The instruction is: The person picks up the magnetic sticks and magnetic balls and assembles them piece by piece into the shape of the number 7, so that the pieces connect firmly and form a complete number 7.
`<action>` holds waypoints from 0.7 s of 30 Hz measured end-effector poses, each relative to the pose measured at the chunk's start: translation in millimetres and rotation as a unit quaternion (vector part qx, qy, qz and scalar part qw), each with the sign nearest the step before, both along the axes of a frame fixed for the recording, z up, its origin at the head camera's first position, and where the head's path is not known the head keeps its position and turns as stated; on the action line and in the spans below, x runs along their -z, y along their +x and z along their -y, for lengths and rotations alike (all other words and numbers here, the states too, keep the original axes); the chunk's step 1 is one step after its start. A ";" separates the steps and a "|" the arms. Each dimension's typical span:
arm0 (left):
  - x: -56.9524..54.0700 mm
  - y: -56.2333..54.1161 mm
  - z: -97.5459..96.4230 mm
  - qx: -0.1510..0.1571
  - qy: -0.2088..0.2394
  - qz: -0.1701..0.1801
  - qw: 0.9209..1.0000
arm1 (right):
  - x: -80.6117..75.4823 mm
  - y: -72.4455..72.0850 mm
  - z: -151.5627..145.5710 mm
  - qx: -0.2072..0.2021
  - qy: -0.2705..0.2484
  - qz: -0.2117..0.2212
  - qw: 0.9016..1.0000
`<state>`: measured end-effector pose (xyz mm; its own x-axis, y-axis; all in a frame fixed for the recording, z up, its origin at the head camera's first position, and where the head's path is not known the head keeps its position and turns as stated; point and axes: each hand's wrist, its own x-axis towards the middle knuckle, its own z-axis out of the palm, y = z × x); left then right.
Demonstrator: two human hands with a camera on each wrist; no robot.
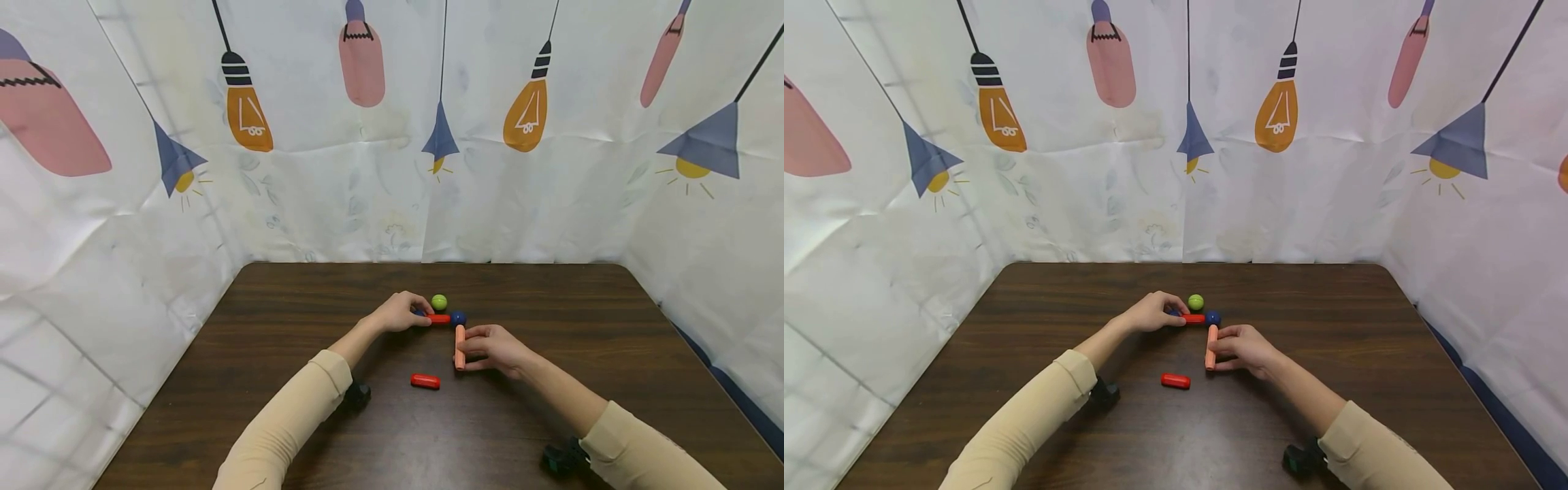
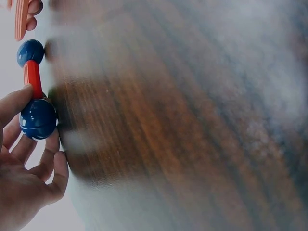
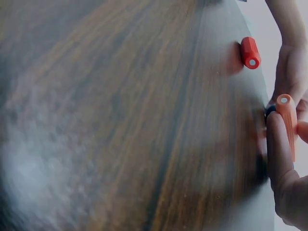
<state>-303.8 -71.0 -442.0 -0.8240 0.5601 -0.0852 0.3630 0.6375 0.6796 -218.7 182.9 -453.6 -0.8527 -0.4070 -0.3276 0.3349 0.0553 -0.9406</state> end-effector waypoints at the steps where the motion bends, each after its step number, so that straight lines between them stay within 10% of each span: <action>1: 0.2 -0.1 0.0 0.000 -0.001 0.000 1.000 | 0.8 0.2 0.4 0.000 -0.005 0.001 1.000; 21: -3.5 1.6 0.6 0.004 -0.008 -0.008 1.000 | 5.7 1.9 17.4 0.019 -0.031 0.005 0.999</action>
